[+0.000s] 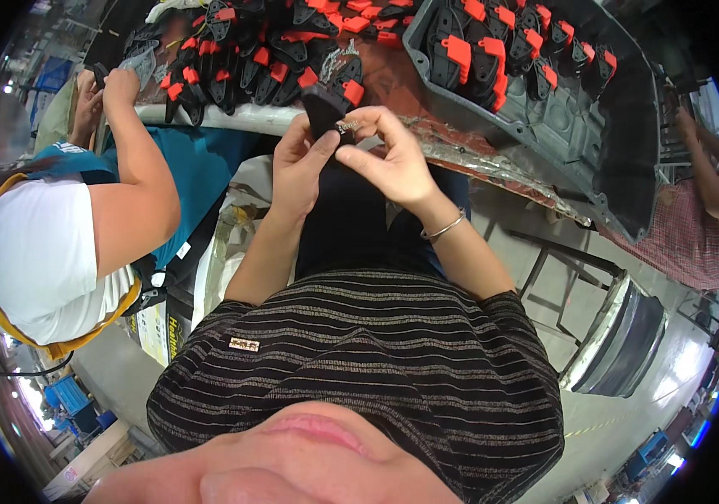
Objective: The person repeatedly picks black plastic clips with red inserts from a tray, attaches the red insert to each clip by hand, and places the assembled units back into the tray. The process is continuous and repetitive throughout the clip.
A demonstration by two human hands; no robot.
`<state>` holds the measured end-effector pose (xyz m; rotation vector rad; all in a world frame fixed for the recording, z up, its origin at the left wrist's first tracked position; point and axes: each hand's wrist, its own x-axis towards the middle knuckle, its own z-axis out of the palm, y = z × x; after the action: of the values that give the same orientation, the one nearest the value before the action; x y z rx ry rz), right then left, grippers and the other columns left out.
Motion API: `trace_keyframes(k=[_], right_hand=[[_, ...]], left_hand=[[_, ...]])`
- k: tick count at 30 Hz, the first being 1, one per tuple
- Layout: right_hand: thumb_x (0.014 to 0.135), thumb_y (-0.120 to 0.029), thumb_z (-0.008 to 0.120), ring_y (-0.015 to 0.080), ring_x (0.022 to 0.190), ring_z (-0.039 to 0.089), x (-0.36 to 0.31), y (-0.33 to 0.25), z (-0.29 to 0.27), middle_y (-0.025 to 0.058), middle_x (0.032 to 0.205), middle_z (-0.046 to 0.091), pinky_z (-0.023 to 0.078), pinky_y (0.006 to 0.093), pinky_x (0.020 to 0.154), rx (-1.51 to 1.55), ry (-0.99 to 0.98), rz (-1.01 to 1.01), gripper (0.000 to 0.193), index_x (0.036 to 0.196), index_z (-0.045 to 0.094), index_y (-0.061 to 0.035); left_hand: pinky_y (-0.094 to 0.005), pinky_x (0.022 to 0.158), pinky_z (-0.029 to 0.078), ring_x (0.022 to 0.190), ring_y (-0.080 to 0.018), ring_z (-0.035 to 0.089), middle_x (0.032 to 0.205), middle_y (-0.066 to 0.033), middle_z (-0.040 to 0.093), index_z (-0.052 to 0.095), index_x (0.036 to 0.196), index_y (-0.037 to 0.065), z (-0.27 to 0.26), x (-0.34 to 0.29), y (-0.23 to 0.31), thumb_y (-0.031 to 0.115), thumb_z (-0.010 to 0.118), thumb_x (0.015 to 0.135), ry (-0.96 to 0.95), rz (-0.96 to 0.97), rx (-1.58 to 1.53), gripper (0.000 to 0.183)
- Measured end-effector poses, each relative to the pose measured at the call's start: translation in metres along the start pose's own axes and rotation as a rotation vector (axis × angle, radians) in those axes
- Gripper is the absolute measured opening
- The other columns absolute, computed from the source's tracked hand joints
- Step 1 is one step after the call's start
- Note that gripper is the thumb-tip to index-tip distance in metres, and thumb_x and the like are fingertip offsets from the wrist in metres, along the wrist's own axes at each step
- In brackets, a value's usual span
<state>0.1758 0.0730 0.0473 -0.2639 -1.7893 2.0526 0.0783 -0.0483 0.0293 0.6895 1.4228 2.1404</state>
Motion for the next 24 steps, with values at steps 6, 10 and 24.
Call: trace_keyframes(k=[6,10,24], right_hand=[[0.072,0.000,0.068,0.0250,0.088,0.061,0.020,-0.003,-0.008,0.0094,0.094,0.063,0.049,0.0325,0.076,-0.662,0.042,-0.467,0.024,0.095,0.065,-0.0054],[0.064,0.003,0.063,0.0281,0.091,0.060,0.034,-0.018,-0.014,0.0080,0.099,0.064,0.049,0.0364,0.079,-0.795,0.047,-0.640,0.028,0.090,0.067,-0.0066],[0.075,-0.002,0.067,0.0311,0.102,0.058,0.019,-0.007,-0.015,0.0110,0.116,0.061,0.049,0.0386,0.085,-0.877,0.093,-0.480,0.033,0.108,0.064,-0.0071]], left_hand=[[-0.0182,0.070,0.041,0.084,-0.0049,0.051,0.104,-0.0002,0.051,0.061,0.114,0.003,-0.001,0.000,0.017,0.004,0.063,0.086,-0.010,0.057,0.183,0.028],[-0.0227,0.063,0.048,0.077,-0.0135,0.062,0.092,-0.0090,0.063,0.056,0.114,-0.002,-0.016,0.005,0.027,0.034,0.043,0.098,-0.137,-0.448,-0.296,0.041],[-0.0200,0.057,0.053,0.070,-0.0076,0.063,0.096,-0.0082,0.066,0.054,0.108,0.005,-0.021,0.022,0.006,0.009,0.057,0.092,0.051,-0.314,-0.209,0.017]])
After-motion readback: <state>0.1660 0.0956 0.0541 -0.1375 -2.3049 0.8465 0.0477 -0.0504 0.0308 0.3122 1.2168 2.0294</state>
